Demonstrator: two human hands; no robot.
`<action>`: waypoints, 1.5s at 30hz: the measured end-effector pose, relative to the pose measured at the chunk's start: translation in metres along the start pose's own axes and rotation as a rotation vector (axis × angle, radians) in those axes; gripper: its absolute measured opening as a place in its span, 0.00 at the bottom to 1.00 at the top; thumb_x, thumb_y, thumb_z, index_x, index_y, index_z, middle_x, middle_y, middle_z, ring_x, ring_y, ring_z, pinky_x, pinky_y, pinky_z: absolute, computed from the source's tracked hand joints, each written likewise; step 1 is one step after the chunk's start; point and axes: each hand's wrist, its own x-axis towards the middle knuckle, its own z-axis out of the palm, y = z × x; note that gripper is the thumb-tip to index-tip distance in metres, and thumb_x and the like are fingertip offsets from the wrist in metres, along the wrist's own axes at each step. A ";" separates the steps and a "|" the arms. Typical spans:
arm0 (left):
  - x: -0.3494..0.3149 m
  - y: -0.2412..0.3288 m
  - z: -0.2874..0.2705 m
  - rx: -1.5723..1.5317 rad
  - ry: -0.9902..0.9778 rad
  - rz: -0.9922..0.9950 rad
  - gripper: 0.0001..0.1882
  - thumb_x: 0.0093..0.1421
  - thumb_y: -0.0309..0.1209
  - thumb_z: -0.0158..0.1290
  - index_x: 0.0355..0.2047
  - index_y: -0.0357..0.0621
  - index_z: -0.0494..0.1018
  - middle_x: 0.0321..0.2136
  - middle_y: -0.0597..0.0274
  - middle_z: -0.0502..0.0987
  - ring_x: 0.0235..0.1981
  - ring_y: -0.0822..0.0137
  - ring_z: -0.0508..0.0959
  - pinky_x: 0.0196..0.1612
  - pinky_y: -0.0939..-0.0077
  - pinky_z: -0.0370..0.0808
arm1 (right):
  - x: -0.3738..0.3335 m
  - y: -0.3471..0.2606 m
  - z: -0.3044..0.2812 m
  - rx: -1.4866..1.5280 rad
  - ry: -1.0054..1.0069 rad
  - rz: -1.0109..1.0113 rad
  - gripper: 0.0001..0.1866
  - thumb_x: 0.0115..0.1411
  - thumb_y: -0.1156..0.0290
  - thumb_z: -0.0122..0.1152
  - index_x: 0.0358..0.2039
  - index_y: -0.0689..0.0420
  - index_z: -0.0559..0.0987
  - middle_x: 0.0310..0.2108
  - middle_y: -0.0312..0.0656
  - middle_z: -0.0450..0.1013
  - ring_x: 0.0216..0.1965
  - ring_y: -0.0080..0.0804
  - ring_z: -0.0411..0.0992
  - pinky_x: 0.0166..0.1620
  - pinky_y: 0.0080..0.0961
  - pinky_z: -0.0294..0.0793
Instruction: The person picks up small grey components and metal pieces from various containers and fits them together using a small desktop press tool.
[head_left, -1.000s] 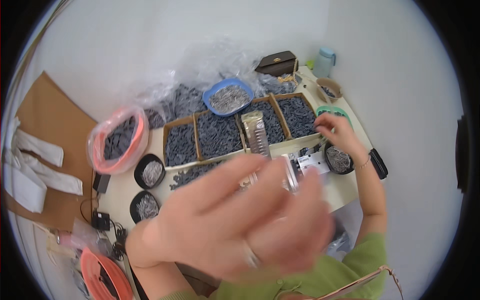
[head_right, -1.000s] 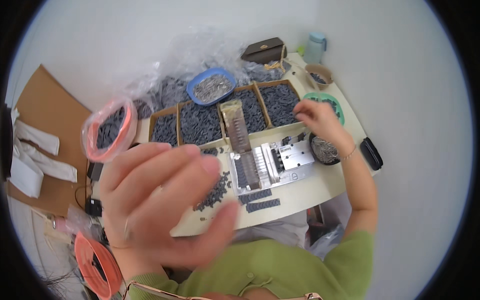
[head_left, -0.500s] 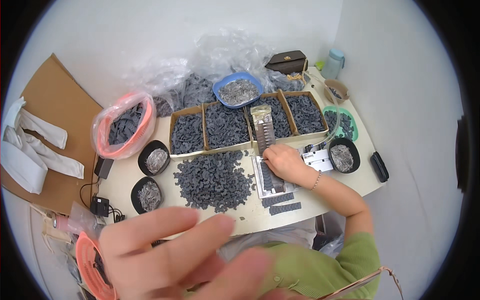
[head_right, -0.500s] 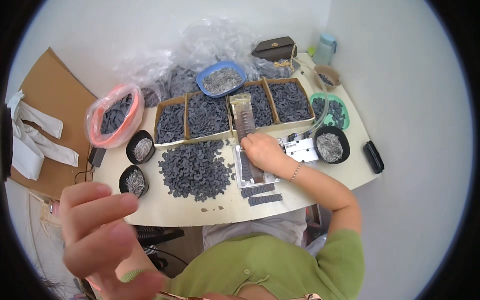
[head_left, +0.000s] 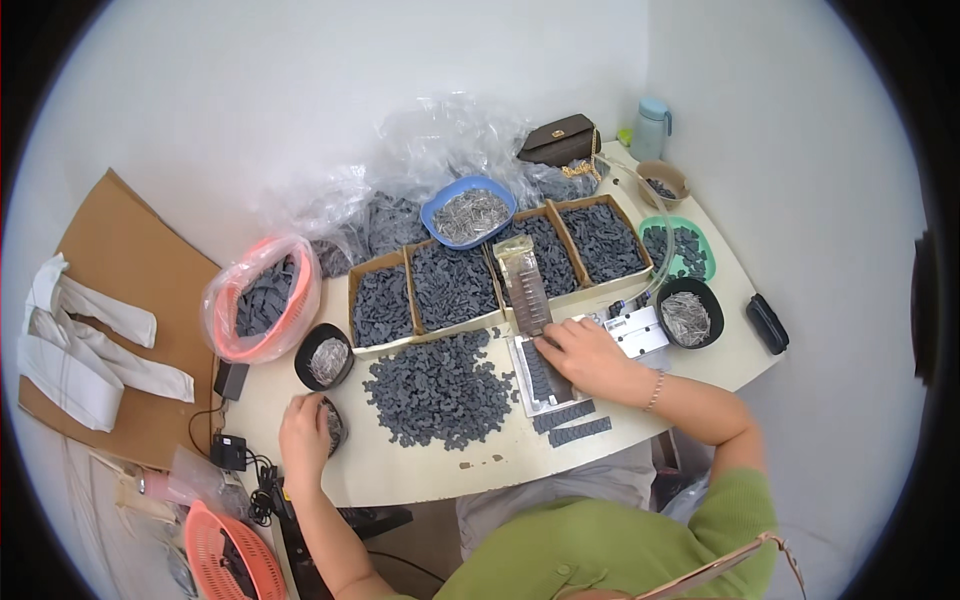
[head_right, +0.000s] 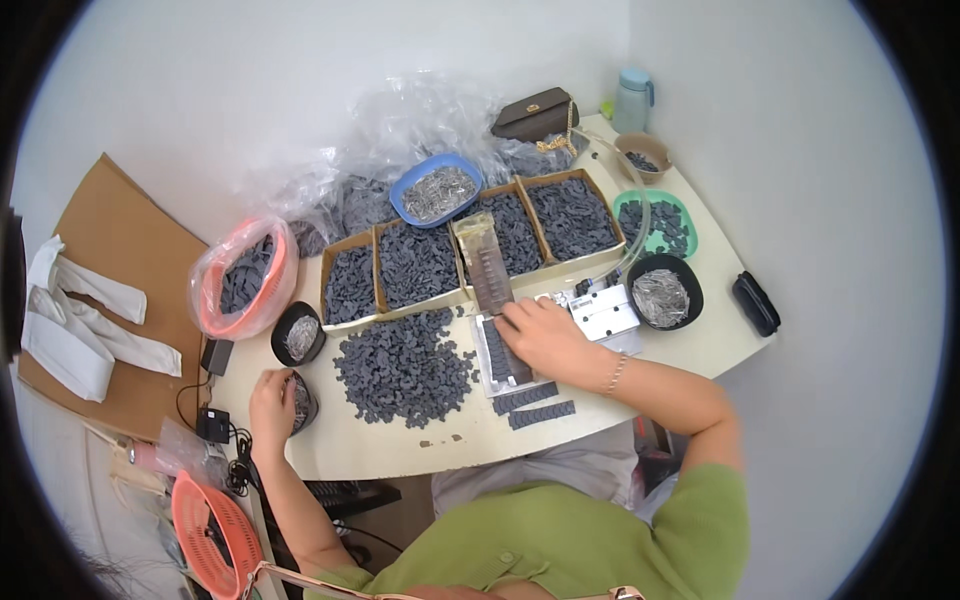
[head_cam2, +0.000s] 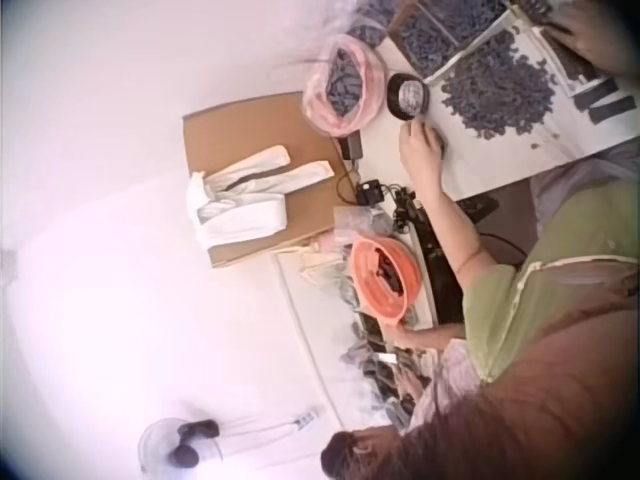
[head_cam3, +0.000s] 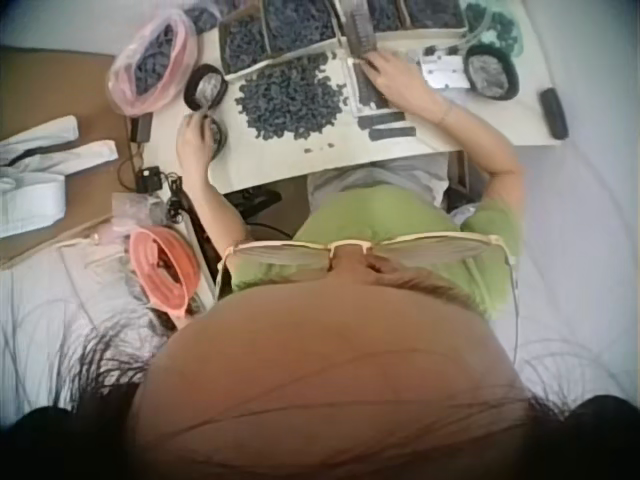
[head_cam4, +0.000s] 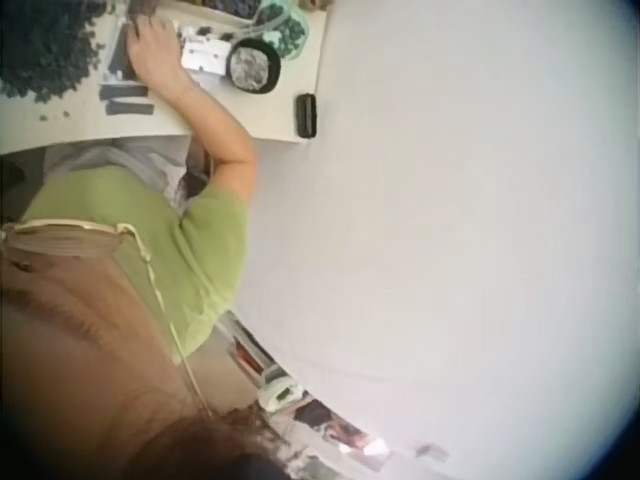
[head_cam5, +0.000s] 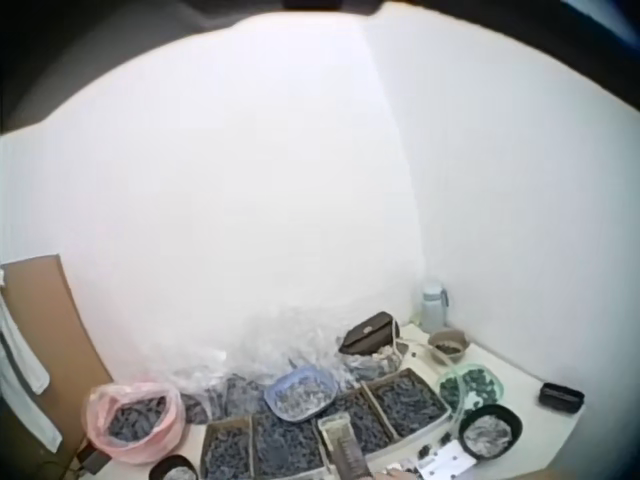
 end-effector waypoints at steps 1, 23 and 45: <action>-0.005 -0.023 0.011 0.006 -0.009 -0.025 0.10 0.52 0.20 0.55 0.36 0.35 0.75 0.34 0.48 0.76 0.36 0.49 0.76 0.40 0.63 0.72 | -0.003 0.005 -0.005 0.010 0.072 0.009 0.15 0.50 0.74 0.54 0.41 0.59 0.76 0.37 0.43 0.70 0.39 0.36 0.70 0.41 0.31 0.70; -0.010 -0.009 0.033 -0.671 -0.014 -0.136 0.03 0.56 0.20 0.56 0.29 0.37 0.72 0.26 0.62 0.75 0.25 0.74 0.73 0.29 0.78 0.70 | -0.116 0.099 -0.069 0.354 -0.005 0.782 0.04 0.48 0.79 0.63 0.25 0.61 0.76 0.26 0.42 0.70 0.28 0.37 0.72 0.33 0.30 0.71; -0.018 0.193 0.130 -0.140 -0.047 0.806 0.25 0.48 0.28 0.56 0.49 0.40 0.73 0.53 0.48 0.69 0.55 0.51 0.68 0.54 0.57 0.66 | -0.124 0.103 -0.071 0.065 0.014 0.727 0.03 0.49 0.76 0.61 0.27 0.58 0.77 0.27 0.43 0.71 0.32 0.43 0.72 0.35 0.36 0.72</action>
